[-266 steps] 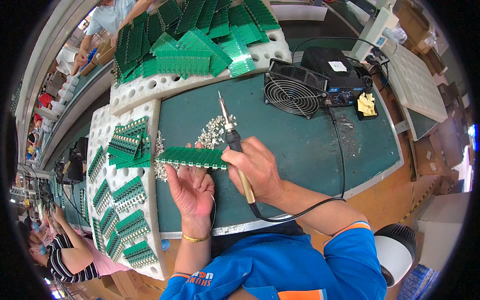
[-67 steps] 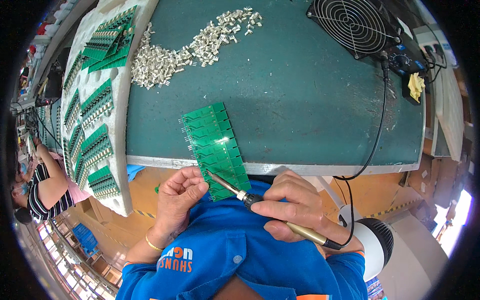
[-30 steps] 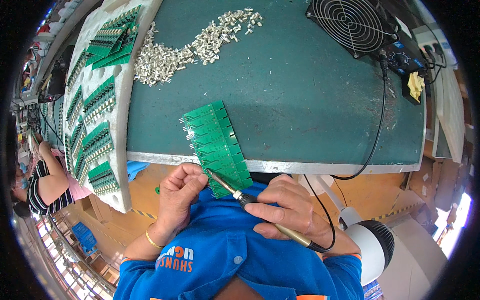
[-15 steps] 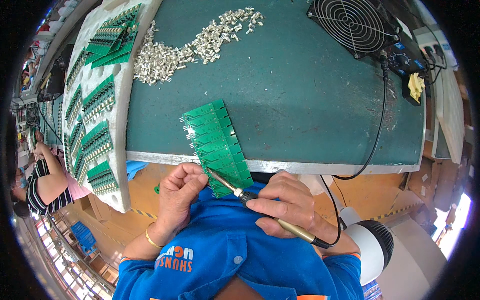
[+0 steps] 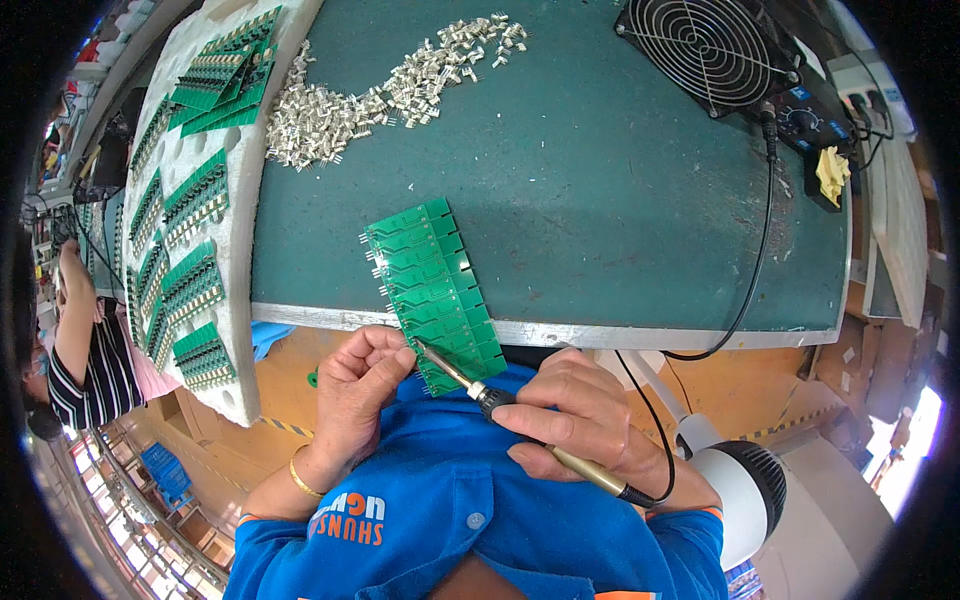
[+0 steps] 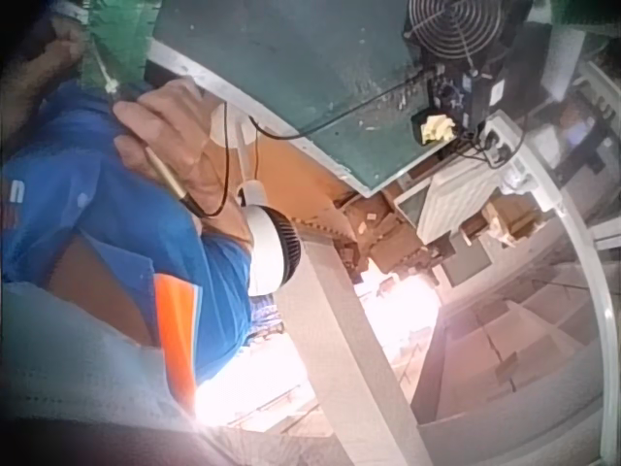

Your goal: The person solders electronic components onto printed circuit boards using a soldering iron and solder wire.

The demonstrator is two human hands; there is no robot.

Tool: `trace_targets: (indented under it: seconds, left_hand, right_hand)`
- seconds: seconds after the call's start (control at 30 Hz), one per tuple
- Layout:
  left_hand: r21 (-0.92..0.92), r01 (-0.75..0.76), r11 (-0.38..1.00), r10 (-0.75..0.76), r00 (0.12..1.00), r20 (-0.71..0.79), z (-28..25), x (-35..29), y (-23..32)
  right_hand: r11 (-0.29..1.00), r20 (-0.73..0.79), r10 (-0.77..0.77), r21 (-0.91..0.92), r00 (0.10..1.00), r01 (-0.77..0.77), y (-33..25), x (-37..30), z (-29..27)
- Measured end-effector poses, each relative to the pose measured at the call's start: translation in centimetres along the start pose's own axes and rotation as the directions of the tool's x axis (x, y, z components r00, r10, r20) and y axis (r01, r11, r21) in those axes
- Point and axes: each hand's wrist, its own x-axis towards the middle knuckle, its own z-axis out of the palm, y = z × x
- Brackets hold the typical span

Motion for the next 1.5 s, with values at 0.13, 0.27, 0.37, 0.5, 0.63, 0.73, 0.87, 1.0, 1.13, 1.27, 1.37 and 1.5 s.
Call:
trace_targets:
  seconds: [0.13, 0.27, 0.37, 0.5, 0.63, 0.73, 0.87, 1.0, 1.13, 1.27, 1.37, 1.5]
  left_hand:
    - [-0.009, 0.012, 1.000, -0.012, 1.000, 0.008, 0.1, 0.0, 0.2]
    - [-0.007, 0.018, 1.000, -0.018, 1.000, 0.005, 0.1, -0.1, 0.2]
    - [-0.004, 0.010, 1.000, -0.010, 1.000, 0.003, 0.1, 0.0, 0.1]
    - [-0.003, 0.014, 1.000, -0.014, 1.000, 0.001, 0.2, 0.0, 0.1]
    - [-0.004, 0.007, 1.000, -0.007, 1.000, 0.005, 0.1, 0.0, 0.1]
    - [-0.013, 0.007, 1.000, -0.007, 1.000, 0.005, 0.2, 0.0, 0.1]
    - [-0.002, -0.003, 1.000, 0.003, 1.000, 0.014, 0.1, 0.0, 0.1]
    - [0.005, 0.001, 1.000, -0.001, 1.000, 0.010, 0.2, -0.1, 0.1]
    - [0.017, 0.007, 1.000, -0.007, 1.000, 0.001, 0.3, -0.1, 0.2]
    - [-0.004, 0.010, 1.000, -0.010, 1.000, 0.001, 0.2, 0.0, 0.1]
    - [0.006, 0.004, 1.000, -0.004, 1.000, -0.011, 0.5, 0.0, 0.2]
    - [-0.001, 0.012, 1.000, -0.012, 1.000, -0.005, 0.4, 0.0, 0.2]
  right_hand:
    - [1.000, 0.020, 0.000, -0.017, 1.000, 0.001, -0.2, 0.0, -0.2]
    - [0.998, 0.084, 0.012, -0.056, 0.996, -0.007, -0.6, 0.0, -0.5]
    - [0.997, 0.121, 0.011, -0.077, 0.993, -0.002, -0.9, 0.2, -0.7]
    - [0.997, 0.108, 0.034, -0.073, 0.994, -0.026, -1.0, 0.2, -0.7]
    - [0.997, 0.098, 0.027, -0.081, 0.995, -0.019, -1.0, 0.1, -0.5]
    - [0.990, 0.144, -0.010, -0.136, 0.990, 0.030, -1.1, 0.2, -0.5]
    - [0.992, 0.127, -0.004, -0.126, 0.992, 0.021, -0.8, 0.0, -0.4]
    - [0.991, 0.133, 0.003, -0.131, 0.991, 0.015, -0.8, 0.0, -0.4]
    - [0.990, 0.139, 0.000, -0.140, 0.990, 0.020, -1.0, 0.0, -0.4]
    - [0.981, 0.124, -0.053, -0.180, 0.991, 0.075, -0.9, -0.2, -0.1]
    - [0.974, 0.098, -0.093, -0.198, 0.991, 0.111, -0.8, -0.2, 0.2]
    - [0.972, 0.097, -0.100, -0.204, 0.990, 0.118, -0.9, -0.2, 0.3]
